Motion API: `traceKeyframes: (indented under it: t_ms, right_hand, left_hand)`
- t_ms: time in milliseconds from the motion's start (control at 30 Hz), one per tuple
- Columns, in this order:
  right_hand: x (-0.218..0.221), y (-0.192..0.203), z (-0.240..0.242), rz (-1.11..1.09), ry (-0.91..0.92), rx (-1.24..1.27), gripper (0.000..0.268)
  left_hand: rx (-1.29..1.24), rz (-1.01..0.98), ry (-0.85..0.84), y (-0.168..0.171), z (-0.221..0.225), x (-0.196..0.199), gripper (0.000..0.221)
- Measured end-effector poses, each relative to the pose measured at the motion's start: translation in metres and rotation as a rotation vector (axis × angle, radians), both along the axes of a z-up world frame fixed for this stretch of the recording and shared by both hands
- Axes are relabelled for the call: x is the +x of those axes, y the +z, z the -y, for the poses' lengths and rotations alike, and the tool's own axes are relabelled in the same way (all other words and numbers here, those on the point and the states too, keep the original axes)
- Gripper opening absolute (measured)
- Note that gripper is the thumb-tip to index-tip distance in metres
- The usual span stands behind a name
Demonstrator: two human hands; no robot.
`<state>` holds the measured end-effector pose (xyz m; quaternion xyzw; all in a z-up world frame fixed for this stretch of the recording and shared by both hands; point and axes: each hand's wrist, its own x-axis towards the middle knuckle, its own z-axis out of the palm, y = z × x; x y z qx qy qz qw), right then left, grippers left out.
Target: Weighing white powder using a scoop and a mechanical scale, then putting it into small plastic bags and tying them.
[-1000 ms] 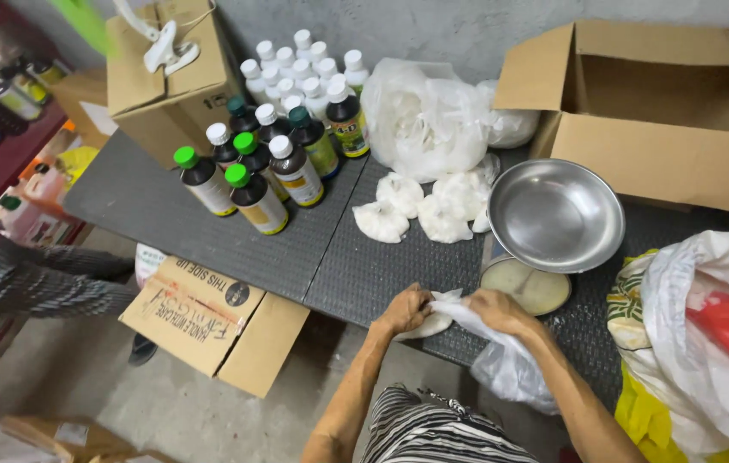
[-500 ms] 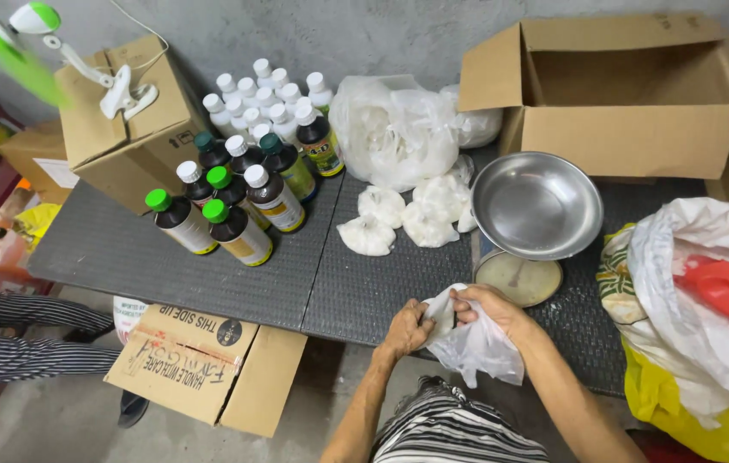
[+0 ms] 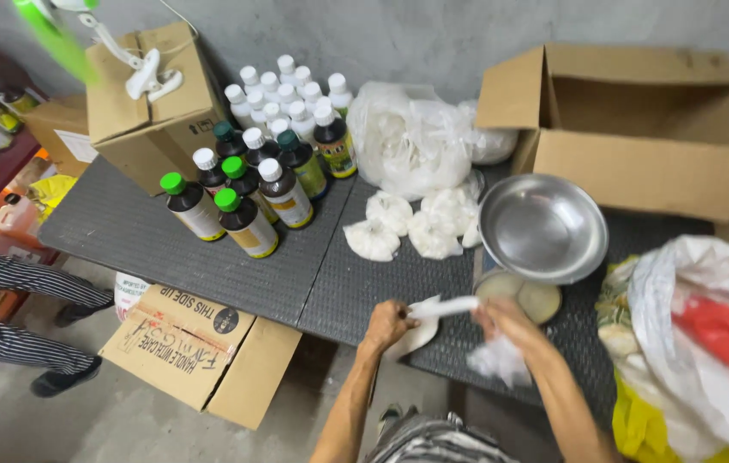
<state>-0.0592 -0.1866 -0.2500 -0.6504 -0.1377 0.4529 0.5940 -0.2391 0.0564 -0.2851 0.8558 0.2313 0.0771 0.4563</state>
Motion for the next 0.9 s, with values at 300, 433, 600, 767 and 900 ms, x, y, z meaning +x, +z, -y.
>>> traceKeyframes:
  t_ms: [300, 433, 600, 767, 900]
  right_hand:
    - [-0.115, 0.008, 0.030, -0.487, 0.491, 0.200, 0.024]
    - [-0.112, -0.016, 0.001, -0.706, 0.571, 0.264, 0.025]
    - [-0.097, -0.030, -0.035, -0.438, 0.316, 0.313, 0.027]
    - [-0.020, 0.078, -0.086, -0.073, 0.098, 0.284, 0.031]
    - [-0.003, 0.101, -0.063, -0.022, 0.154, 0.345, 0.024]
  left_hand:
    - [-0.330, 0.203, 0.283, 0.047, -0.003, 0.011, 0.017]
    - [-0.477, 0.348, 0.212, 0.170, 0.015, 0.005, 0.014]
    - [-0.607, 0.486, -0.270, 0.265, 0.037, -0.025, 0.008]
    - [-0.413, 0.382, -0.183, 0.250, 0.047, -0.040, 0.008]
    - [-0.334, 0.472, 0.023, 0.169, 0.030, -0.051, 0.010]
